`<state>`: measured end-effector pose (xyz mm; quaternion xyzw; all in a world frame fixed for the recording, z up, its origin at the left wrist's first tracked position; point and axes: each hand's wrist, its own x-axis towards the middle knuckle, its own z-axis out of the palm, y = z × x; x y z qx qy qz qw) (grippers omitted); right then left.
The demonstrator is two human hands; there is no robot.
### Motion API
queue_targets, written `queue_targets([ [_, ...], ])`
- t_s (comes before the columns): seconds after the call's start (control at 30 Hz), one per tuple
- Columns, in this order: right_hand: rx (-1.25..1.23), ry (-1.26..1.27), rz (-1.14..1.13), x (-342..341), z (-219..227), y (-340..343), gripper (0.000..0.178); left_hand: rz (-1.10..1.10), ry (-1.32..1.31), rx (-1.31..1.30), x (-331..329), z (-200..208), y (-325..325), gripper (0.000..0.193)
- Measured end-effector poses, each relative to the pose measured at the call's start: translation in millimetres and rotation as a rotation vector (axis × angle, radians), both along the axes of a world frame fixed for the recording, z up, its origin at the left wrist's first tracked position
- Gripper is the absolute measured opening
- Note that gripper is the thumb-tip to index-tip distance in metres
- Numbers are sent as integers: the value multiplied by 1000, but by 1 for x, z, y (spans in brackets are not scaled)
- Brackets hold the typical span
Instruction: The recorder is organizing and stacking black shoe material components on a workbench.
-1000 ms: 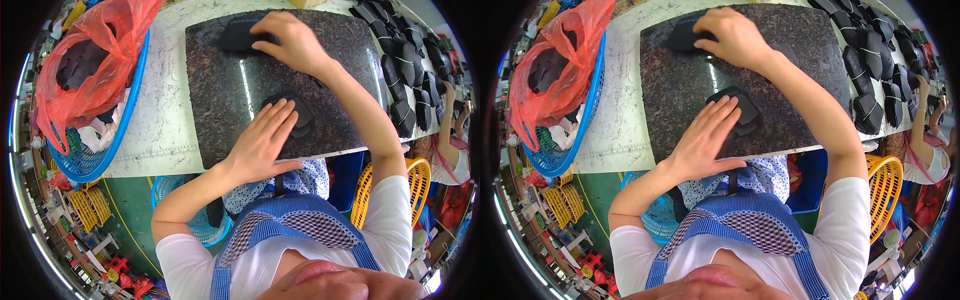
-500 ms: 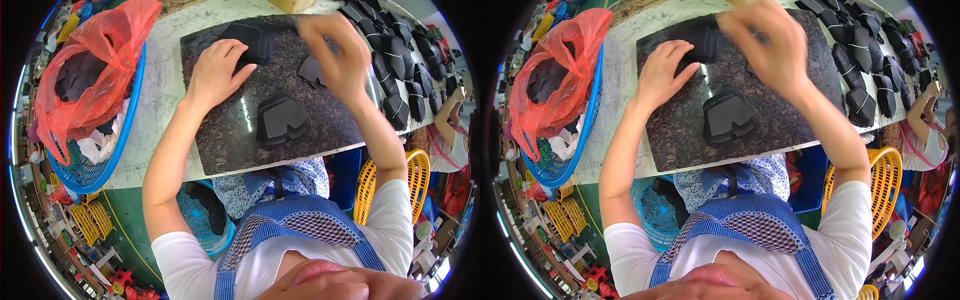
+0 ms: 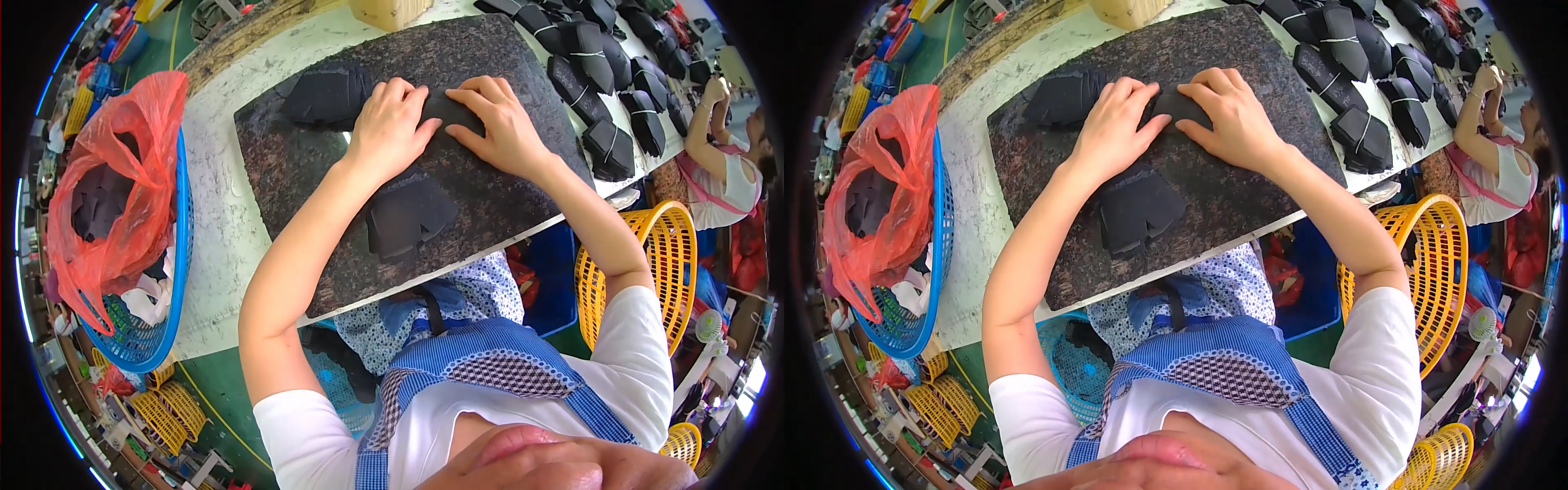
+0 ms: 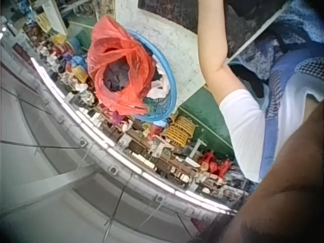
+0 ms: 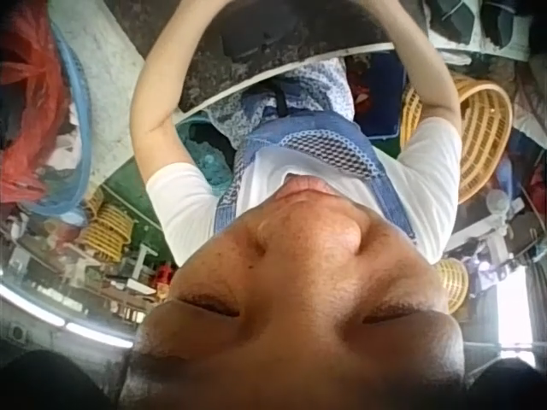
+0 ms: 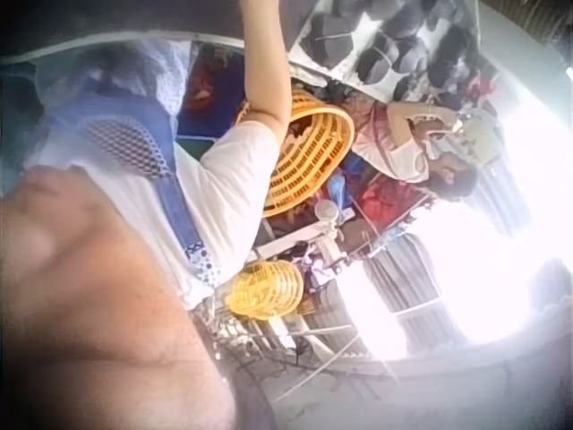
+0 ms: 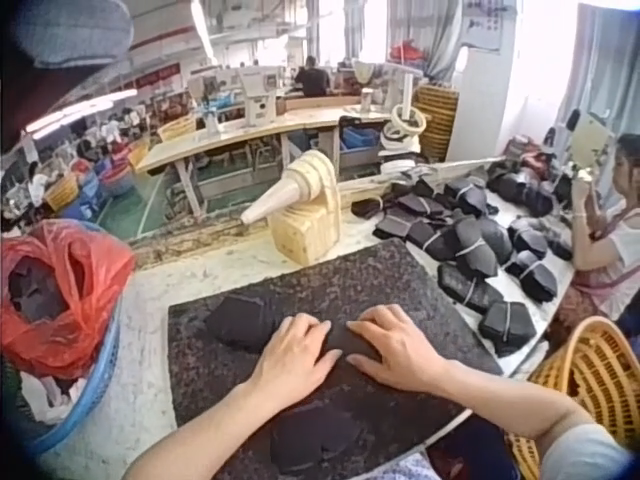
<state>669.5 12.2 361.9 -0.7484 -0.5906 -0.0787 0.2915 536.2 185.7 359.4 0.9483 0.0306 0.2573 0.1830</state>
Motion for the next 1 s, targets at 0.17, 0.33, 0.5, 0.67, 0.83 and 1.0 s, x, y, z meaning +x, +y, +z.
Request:
queue_targets([
  [0.17, -37, 29, -8, 4, -2, -6, 43, -14, 71, -74, 10, 2, -3, 17],
  [0.33, -117, -1, 0, 12, -3, -8, 39, -115, -15, -14, -25, 30, -17, 14],
  [0.5, 4, 213, 66, 1, 22, -18, 42, 148, -179, -1008, -102, 52, -22, 19],
  [0.67, -572, 1077, 481, -59, 55, -53, 24, 5, 414, -1037, -162, 64, -61, 29],
  [0.83, -672, 1491, 359, -74, 52, -54, 33, 125, 626, -1277, -160, 61, -62, 16],
  [1.0, -565, 1057, 87, -69, 44, -21, 28, 262, 603, -1202, -126, 51, -30, 31],
])
